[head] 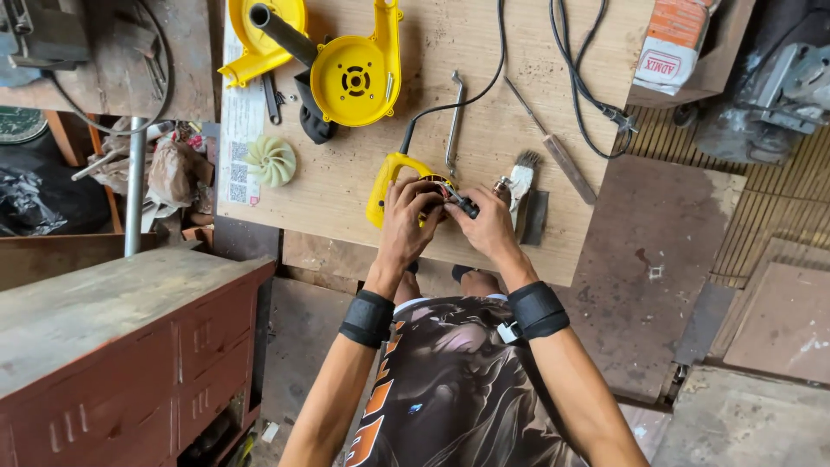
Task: The person disassembles a yellow electric blower on a workbench, pulling the motor armature out of the housing and setting it beside the tool. They then use a screwdriver to work on the blower housing and handle components at the open motor cavity.
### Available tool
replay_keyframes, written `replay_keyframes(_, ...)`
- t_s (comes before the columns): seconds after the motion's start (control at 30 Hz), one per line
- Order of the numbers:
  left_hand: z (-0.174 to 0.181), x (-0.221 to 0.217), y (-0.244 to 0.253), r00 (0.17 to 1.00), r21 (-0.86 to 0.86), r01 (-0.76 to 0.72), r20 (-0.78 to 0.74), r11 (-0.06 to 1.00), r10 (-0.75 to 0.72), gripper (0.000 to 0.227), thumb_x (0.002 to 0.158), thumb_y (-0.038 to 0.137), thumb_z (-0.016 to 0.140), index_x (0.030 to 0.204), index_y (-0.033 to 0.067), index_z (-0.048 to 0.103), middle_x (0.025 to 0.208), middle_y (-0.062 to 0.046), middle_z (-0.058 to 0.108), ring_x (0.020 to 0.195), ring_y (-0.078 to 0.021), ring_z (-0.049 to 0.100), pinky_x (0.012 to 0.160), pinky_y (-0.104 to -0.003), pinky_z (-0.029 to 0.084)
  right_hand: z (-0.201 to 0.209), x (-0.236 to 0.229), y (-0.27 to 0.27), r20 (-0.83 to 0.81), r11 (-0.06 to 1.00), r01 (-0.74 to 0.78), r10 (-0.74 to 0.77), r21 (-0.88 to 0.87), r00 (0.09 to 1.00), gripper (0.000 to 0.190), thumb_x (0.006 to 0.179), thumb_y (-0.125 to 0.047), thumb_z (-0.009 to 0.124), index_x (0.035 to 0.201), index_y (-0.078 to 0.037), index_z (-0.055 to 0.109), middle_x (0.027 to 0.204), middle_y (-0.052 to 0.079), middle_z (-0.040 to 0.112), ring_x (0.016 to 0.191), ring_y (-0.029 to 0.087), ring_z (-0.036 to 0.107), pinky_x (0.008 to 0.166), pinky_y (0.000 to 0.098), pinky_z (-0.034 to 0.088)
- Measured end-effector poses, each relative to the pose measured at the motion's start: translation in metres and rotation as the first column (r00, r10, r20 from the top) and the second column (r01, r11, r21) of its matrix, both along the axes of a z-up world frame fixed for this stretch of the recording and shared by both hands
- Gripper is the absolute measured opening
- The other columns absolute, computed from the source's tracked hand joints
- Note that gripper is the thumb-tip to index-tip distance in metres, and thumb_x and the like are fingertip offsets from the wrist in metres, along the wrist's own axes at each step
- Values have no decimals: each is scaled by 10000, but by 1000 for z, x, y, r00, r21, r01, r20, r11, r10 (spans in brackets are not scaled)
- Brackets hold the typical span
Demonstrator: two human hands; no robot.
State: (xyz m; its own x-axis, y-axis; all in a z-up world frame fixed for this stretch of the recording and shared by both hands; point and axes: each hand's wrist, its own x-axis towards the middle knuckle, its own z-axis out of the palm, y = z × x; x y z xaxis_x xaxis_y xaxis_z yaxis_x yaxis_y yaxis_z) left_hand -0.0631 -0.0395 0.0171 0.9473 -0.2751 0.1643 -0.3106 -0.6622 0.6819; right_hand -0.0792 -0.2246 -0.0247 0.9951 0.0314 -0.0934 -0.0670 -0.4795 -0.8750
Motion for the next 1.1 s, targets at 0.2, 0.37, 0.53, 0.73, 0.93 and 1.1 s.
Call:
replay_keyframes(0.2, 5, -14, -22, 980, 32, -199, 15, 980, 198, 198, 830, 176, 835, 1015, 135, 776, 1123, -5, 713, 1288, -261, 541, 1202, -581, 198, 12, 15, -13, -135, 996, -76, 82, 52, 988, 358, 919, -315, 752, 1130, -26, 767, 1052, 168, 769, 941, 231, 739, 841, 349, 574)
replay_keyframes(0.37, -3, -21, -25, 968, -33, -248, 40, 968, 249, 201, 840, 157, 824, 1036, 151, 780, 1115, 23, 743, 1258, -208, 573, 1189, -517, 232, 18, 24, -15, -259, 994, -94, 106, 59, 960, 357, 903, -324, 747, 1099, -26, 773, 940, 151, 791, 826, 213, 733, 779, 341, 570)
replay_keyframes(0.53, -5, -22, -24, 960, -61, -274, 47, 960, 276, 195, 827, 144, 825, 1018, 151, 788, 1103, 24, 758, 1235, -204, 583, 1159, -499, 240, 12, 28, -20, -179, 981, -153, 172, 116, 969, 353, 904, -308, 769, 1073, 2, 774, 966, 129, 786, 863, 159, 724, 803, 306, 554)
replay_keyframes(0.73, -10, -23, -25, 948, -26, -314, 39, 949, 315, 220, 815, 182, 825, 1033, 157, 804, 1097, 18, 756, 1238, -202, 580, 1137, -497, 232, 22, 38, -19, -288, 969, -160, 211, 190, 934, 363, 882, -302, 780, 1079, 2, 782, 895, 104, 791, 784, 114, 659, 732, 294, 543)
replay_keyframes(0.93, -16, -23, -29, 940, 75, -336, 94, 939, 328, 231, 850, 275, 819, 1042, 147, 801, 1117, 17, 737, 1279, -237, 536, 1131, -529, 220, 11, 44, -23, -289, 970, -208, 237, 127, 928, 345, 890, -277, 766, 1085, 8, 762, 911, 105, 779, 790, 125, 661, 733, 303, 536)
replay_keyframes(1.1, -8, -22, -25, 959, 53, -281, 44, 958, 279, 256, 811, 294, 832, 1021, 149, 814, 1082, 3, 742, 1250, -250, 539, 1104, -539, 218, 7, 42, -22, -316, 975, -208, 223, 80, 922, 307, 896, -246, 746, 1058, 15, 757, 906, 123, 776, 790, 155, 671, 742, 320, 538)
